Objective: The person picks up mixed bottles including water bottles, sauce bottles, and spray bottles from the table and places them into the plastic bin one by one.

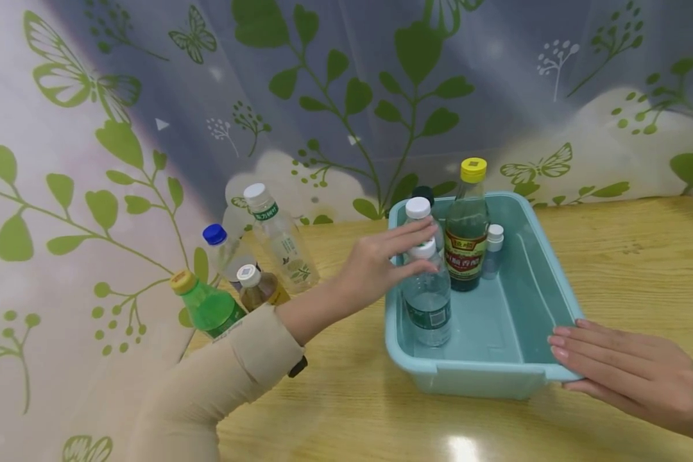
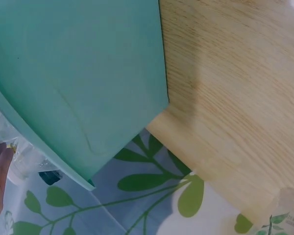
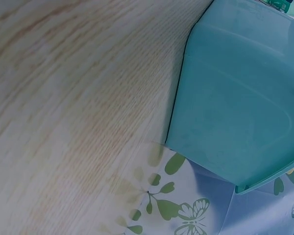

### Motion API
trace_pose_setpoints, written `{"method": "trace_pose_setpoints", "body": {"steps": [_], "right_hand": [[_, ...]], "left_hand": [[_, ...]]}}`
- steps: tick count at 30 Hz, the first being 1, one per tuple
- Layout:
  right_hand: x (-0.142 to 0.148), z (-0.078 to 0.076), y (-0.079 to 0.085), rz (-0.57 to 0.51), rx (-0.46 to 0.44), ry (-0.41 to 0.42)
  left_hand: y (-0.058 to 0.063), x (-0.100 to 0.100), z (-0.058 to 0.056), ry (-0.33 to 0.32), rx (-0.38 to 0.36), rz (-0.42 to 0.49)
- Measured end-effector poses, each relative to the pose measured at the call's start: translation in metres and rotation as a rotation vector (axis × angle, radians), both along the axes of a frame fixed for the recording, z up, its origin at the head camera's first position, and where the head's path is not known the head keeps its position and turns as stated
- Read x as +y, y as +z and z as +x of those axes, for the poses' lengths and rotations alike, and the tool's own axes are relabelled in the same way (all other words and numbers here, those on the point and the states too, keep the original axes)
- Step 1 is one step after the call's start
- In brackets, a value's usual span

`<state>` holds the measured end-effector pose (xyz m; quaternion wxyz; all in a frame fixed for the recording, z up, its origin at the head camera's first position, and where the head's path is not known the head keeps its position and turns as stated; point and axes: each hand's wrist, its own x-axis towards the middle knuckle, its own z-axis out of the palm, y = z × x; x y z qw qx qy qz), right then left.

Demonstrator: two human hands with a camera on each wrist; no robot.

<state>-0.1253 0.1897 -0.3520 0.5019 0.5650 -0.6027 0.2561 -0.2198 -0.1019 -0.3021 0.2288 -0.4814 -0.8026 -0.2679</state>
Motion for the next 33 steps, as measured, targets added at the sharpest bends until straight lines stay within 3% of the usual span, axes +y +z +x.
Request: {"method": "trace_pose_setpoints", "body": {"steps": [16, 26, 33], "right_hand": [[0.003, -0.001, -0.002, 0.036, -0.018, -0.016], [0.005, -0.001, -0.001, 0.053, -0.042, -0.023], [0.005, 0.000, -0.001, 0.055, -0.051, -0.028]], "left_hand": [[0.011, -0.008, 0.007, 0.076, -0.006, -0.059], [0.024, -0.025, 0.016, 0.106, -0.103, 0.006], [0.038, -0.041, 0.028, 0.090, -0.161, 0.107]]}}
